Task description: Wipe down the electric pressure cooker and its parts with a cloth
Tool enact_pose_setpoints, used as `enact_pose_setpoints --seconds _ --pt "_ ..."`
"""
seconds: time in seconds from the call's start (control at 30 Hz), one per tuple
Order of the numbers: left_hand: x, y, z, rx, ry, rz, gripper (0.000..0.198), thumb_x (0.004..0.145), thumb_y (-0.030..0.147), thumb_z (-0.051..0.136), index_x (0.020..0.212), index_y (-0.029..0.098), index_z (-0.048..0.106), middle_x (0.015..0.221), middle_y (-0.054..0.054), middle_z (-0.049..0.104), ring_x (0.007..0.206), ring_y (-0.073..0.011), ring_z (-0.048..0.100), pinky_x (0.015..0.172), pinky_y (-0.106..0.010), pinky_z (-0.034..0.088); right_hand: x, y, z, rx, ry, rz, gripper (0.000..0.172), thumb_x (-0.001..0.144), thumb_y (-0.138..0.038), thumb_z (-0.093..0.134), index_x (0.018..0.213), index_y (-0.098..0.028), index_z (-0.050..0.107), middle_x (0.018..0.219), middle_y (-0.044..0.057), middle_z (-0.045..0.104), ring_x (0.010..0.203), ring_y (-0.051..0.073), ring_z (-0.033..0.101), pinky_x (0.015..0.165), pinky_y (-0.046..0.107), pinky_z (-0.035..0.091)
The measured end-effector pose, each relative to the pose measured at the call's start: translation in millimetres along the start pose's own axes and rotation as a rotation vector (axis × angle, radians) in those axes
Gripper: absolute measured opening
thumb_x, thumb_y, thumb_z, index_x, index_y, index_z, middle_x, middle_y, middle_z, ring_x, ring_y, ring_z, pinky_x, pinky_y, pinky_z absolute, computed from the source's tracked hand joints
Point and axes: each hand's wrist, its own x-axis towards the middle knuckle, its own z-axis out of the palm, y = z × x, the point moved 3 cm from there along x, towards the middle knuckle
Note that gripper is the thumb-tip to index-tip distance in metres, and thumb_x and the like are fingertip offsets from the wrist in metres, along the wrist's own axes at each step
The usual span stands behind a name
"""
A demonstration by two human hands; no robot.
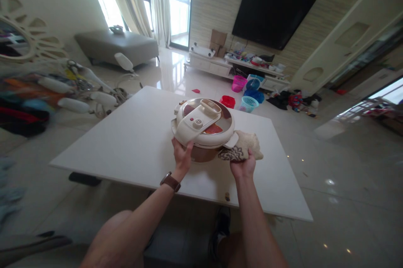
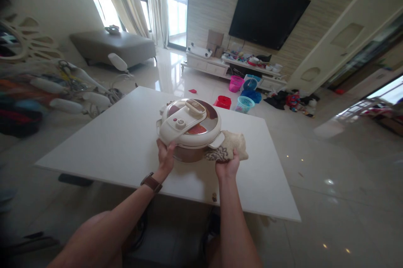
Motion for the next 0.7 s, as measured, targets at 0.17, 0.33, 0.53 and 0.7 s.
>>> enact_pose_setpoints --seconds 0.17,0.33,0.53,0.7 --pt "-2 7 12.6 0.034 -0.09 -0.04 0.073 0.083 0.058 0.076 0.142 0.022 0.052 0.14 -0.012 0.055 0.136 -0.0299 0.057 0.123 -0.044 0.041 13 -15 -4 0.024 0.051 -0.02 0.039 0.104 -0.035 0.043 0.126 -0.02 0.072 0.12 0.005 0.08 0.11 0.017 0.076 0.105 0.04 0.061" --pt "-11 13 23.0 0.098 -0.214 -0.029 0.079 0.08 0.061 0.08 0.144 0.024 0.052 0.146 -0.013 0.05 0.147 -0.0332 0.048 0.128 -0.049 0.035 24 -26 -8 0.059 0.094 -0.094 0.036 0.102 -0.032 0.044 0.12 -0.022 0.074 0.11 0.002 0.081 0.103 0.015 0.078 0.095 0.035 0.064" --pt "-16 15 30.4 0.07 -0.212 -0.029 0.08 0.08 0.061 0.082 0.145 0.023 0.053 0.146 -0.016 0.049 0.151 -0.0352 0.043 0.13 -0.054 0.03 30 -25 -13 0.027 0.065 -0.14 0.035 0.1 -0.033 0.046 0.121 -0.024 0.073 0.116 0.002 0.081 0.106 0.016 0.076 0.1 0.038 0.062" --pt "-9 15 25.5 0.028 -0.198 0.026 0.076 0.083 0.059 0.082 0.143 0.023 0.055 0.145 -0.016 0.053 0.149 -0.0337 0.046 0.128 -0.053 0.034 22 -20 -16 0.04 0.105 -0.113 0.036 0.1 -0.033 0.046 0.122 -0.023 0.072 0.122 0.003 0.079 0.109 0.017 0.076 0.101 0.04 0.062"
